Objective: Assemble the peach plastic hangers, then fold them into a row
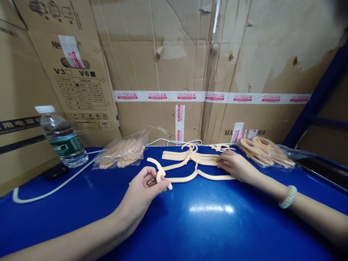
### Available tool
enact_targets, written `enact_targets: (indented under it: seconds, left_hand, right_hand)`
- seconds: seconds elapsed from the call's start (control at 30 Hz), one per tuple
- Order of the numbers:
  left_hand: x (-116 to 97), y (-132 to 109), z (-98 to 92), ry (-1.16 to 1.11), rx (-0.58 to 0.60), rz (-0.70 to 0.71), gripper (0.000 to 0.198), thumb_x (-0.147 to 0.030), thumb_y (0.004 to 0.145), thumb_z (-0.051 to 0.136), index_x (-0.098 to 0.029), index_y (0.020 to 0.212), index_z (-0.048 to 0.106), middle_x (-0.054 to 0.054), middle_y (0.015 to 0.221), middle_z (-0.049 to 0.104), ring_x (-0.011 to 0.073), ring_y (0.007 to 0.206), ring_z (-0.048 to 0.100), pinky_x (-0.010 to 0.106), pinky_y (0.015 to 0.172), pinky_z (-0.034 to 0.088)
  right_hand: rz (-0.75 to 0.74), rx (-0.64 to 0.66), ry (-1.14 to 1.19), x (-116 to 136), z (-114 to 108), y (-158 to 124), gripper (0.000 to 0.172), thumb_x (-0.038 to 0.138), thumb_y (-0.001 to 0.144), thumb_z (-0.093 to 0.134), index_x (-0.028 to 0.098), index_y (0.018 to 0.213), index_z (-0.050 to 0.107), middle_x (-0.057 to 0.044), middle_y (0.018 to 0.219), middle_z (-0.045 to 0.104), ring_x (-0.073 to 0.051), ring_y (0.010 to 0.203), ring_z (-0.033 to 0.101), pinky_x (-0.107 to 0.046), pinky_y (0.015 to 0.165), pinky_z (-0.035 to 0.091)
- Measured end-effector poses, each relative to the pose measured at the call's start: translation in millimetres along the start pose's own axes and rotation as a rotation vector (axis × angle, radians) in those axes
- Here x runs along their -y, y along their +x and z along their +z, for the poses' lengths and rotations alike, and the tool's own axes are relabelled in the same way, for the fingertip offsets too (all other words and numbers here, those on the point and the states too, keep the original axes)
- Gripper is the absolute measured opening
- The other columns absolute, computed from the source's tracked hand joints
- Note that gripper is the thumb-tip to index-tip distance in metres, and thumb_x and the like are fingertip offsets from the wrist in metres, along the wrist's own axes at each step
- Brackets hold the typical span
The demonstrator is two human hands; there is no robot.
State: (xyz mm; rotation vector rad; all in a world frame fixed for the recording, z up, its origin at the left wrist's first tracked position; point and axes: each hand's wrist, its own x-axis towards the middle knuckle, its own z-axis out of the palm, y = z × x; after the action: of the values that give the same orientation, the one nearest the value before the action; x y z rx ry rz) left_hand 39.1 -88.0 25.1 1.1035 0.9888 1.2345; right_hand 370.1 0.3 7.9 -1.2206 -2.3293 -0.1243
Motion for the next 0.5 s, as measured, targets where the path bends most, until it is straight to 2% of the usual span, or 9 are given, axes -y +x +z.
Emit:
enact_targets:
  seconds: [0.17, 0.3, 0.4, 0.5]
  left_hand:
    - [-2.6, 1.6, -3.3, -0.114, -0.03, -0.073, 0.045, -0.022, 0.061, 0.089, -0.018, 0.092, 0.057, -0.005, 0.076, 0.06, 0.0095, 0.074, 0.057, 0.022, 0.075, 0.046]
    - [-8.8, 4.7, -6.4, -0.096, -0.047, -0.042, 0.043, -0.025, 0.057, 0.09, -0.016, 0.09, 0.065, -0.006, 0.07, 0.054, 0.0086, 0.073, 0.051, 0.02, 0.074, 0.043]
    - [-12.3, 6.7, -11.6, -0.04, -0.033, -0.02, 0.039, -0.029, 0.06, 0.089, -0.016, 0.091, 0.069, -0.004, 0.072, 0.056, 0.0092, 0.073, 0.05, 0.02, 0.07, 0.041]
    - [-11.8, 8.3, -19.4, -0.014, -0.03, 0.002, 0.031, -0.03, 0.064, 0.087, -0.017, 0.084, 0.068, -0.004, 0.071, 0.058, 0.0094, 0.071, 0.05, 0.02, 0.067, 0.041]
  right_hand:
    - [-0.022, -0.033, 0.03, 4.6, -5.8, 5.3, 0.008, 0.024, 0.085, 0.058, 0.019, 0.08, 0.062, -0.009, 0.088, 0.064, -0.026, 0.086, 0.061, -0.038, 0.078, 0.05]
    - [-0.016, -0.051, 0.068, 12.1, -27.3, 7.9, 0.014, 0.031, 0.089, 0.053, 0.02, 0.082, 0.059, -0.006, 0.079, 0.065, -0.021, 0.073, 0.061, -0.032, 0.067, 0.049]
    - [0.018, -0.06, 0.124, 20.8, -45.0, 3.3, 0.023, 0.041, 0.09, 0.055, 0.02, 0.081, 0.059, -0.004, 0.075, 0.065, -0.019, 0.067, 0.06, -0.029, 0.061, 0.047]
    - [0.06, -0.079, 0.221, 28.8, -52.3, -8.1, 0.029, 0.047, 0.089, 0.058, 0.02, 0.08, 0.058, -0.004, 0.073, 0.062, -0.017, 0.063, 0.058, -0.027, 0.057, 0.046]
